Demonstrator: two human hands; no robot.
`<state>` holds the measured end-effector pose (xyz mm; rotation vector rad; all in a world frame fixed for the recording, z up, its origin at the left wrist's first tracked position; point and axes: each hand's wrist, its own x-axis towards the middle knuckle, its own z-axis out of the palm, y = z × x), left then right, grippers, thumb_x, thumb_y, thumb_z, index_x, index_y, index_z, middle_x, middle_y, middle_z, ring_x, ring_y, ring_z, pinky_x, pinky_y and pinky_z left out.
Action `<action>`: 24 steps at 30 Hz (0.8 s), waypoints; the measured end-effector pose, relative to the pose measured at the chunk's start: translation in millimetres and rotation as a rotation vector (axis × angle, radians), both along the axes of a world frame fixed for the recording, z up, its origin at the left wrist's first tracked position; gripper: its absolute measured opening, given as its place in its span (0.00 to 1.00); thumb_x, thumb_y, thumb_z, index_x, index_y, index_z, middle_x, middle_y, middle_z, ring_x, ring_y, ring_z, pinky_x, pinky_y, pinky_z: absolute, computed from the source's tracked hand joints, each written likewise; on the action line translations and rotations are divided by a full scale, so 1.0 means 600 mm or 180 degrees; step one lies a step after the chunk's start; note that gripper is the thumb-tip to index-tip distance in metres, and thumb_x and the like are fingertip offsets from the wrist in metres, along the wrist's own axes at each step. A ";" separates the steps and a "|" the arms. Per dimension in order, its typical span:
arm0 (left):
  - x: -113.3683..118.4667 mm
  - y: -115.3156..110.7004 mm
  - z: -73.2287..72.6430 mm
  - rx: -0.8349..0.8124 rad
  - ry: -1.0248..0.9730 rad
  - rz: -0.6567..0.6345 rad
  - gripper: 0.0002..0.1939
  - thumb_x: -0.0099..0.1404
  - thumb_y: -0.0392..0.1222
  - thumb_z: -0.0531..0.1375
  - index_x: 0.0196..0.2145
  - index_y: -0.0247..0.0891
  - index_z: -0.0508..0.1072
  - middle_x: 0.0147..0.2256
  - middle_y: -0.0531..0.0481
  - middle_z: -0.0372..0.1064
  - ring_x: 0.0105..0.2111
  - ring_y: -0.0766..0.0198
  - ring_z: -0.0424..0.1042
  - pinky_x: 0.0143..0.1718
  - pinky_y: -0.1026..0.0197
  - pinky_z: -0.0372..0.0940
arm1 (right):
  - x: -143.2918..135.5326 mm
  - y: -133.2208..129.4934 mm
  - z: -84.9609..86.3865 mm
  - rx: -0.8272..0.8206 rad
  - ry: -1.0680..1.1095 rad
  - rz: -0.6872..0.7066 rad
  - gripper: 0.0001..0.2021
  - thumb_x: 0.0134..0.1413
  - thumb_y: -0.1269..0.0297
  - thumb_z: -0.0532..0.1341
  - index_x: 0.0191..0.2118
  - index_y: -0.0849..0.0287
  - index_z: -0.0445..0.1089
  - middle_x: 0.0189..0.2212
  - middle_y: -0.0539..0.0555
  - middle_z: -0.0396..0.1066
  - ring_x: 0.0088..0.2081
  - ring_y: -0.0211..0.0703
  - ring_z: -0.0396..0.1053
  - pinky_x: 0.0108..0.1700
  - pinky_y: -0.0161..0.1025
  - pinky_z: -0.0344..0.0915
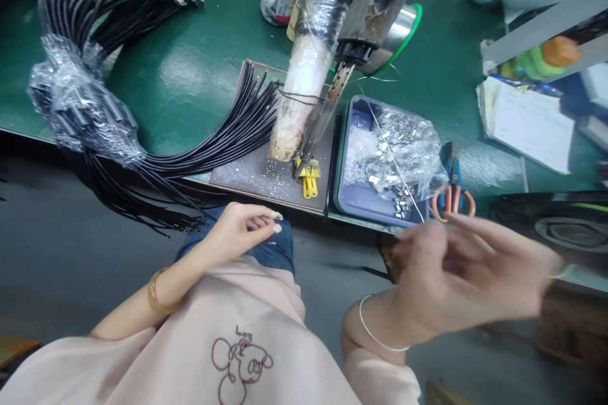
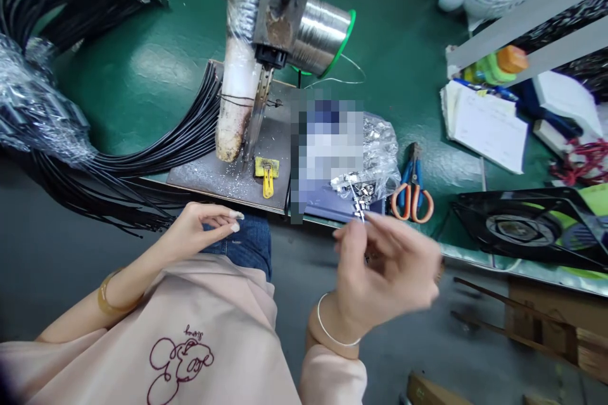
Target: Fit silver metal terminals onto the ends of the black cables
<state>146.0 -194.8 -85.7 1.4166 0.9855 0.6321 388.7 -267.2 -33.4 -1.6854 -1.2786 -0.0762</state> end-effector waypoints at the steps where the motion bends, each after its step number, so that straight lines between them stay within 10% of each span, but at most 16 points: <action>1: -0.003 -0.001 0.001 -0.0042 -0.0113 0.0200 0.07 0.60 0.39 0.66 0.34 0.35 0.83 0.28 0.47 0.81 0.25 0.64 0.77 0.30 0.64 0.74 | 0.006 0.010 0.007 -0.0189 -0.0170 -0.0211 0.05 0.59 0.58 0.66 0.39 0.49 0.72 0.25 0.51 0.74 0.23 0.52 0.75 0.26 0.48 0.69; 6: -0.018 0.023 0.025 0.0939 -0.0171 0.0818 0.05 0.64 0.39 0.66 0.33 0.35 0.82 0.31 0.46 0.82 0.27 0.64 0.78 0.31 0.63 0.75 | 0.067 0.058 0.005 -0.1278 -0.0827 -0.0214 0.10 0.57 0.56 0.62 0.27 0.52 0.68 0.24 0.51 0.75 0.27 0.48 0.74 0.37 0.46 0.70; 11: -0.009 0.091 0.039 0.2884 0.1439 0.0763 0.11 0.71 0.33 0.57 0.40 0.34 0.80 0.41 0.40 0.79 0.42 0.52 0.75 0.47 0.49 0.71 | 0.099 0.085 -0.010 -0.1540 -0.0878 0.0252 0.08 0.53 0.59 0.59 0.25 0.52 0.65 0.30 0.55 0.78 0.29 0.47 0.73 0.37 0.45 0.69; 16: 0.010 0.126 0.034 0.3246 0.2515 0.0338 0.15 0.66 0.24 0.53 0.35 0.34 0.78 0.35 0.37 0.74 0.39 0.47 0.71 0.40 0.49 0.67 | 0.099 0.092 -0.003 -0.1700 -0.0942 0.0232 0.06 0.48 0.61 0.60 0.23 0.52 0.65 0.24 0.52 0.74 0.25 0.45 0.68 0.33 0.43 0.64; 24: -0.033 0.093 0.022 0.3593 0.1860 0.0095 0.16 0.72 0.30 0.53 0.30 0.35 0.76 0.30 0.43 0.71 0.32 0.55 0.66 0.35 0.54 0.65 | 0.113 0.087 -0.002 -0.1719 -0.0913 0.0521 0.07 0.50 0.60 0.60 0.23 0.52 0.66 0.24 0.52 0.74 0.24 0.44 0.67 0.31 0.42 0.61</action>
